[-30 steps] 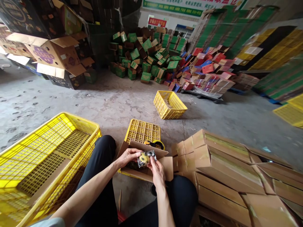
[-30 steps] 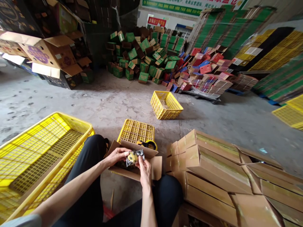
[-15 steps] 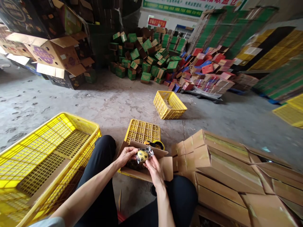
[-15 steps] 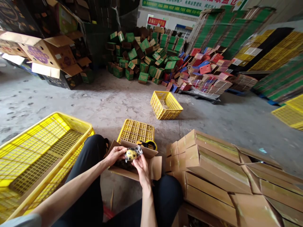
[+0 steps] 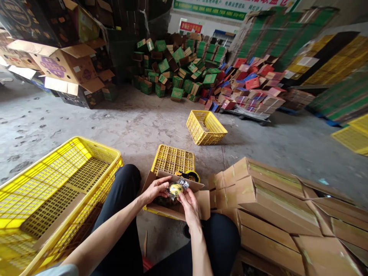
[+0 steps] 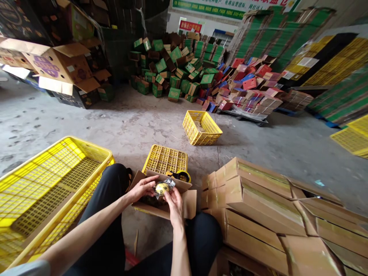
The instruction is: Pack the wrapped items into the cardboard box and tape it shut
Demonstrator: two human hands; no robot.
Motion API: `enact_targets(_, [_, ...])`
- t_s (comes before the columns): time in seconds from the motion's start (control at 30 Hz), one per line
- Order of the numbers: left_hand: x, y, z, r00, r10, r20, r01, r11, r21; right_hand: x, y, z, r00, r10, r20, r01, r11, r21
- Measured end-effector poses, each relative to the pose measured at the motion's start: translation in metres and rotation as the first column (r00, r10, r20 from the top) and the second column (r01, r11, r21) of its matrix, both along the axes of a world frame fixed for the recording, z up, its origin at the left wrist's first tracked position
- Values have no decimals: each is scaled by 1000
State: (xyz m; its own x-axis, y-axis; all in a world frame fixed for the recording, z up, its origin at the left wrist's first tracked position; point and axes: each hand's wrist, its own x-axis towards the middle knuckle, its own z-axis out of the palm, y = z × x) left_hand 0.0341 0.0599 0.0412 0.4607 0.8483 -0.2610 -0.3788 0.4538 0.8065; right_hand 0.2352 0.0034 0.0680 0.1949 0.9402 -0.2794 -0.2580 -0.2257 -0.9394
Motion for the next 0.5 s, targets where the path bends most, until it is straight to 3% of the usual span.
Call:
enact_targets(0.23, [2,-3,6,979,-177,98,168,981,92,1,0,4,998,-56,12,55,998,15])
enact_targets(0.5, [4,-7,10,994,-101,37,97,991,96,-1,0,3,999,4,33,-4,1000,-12])
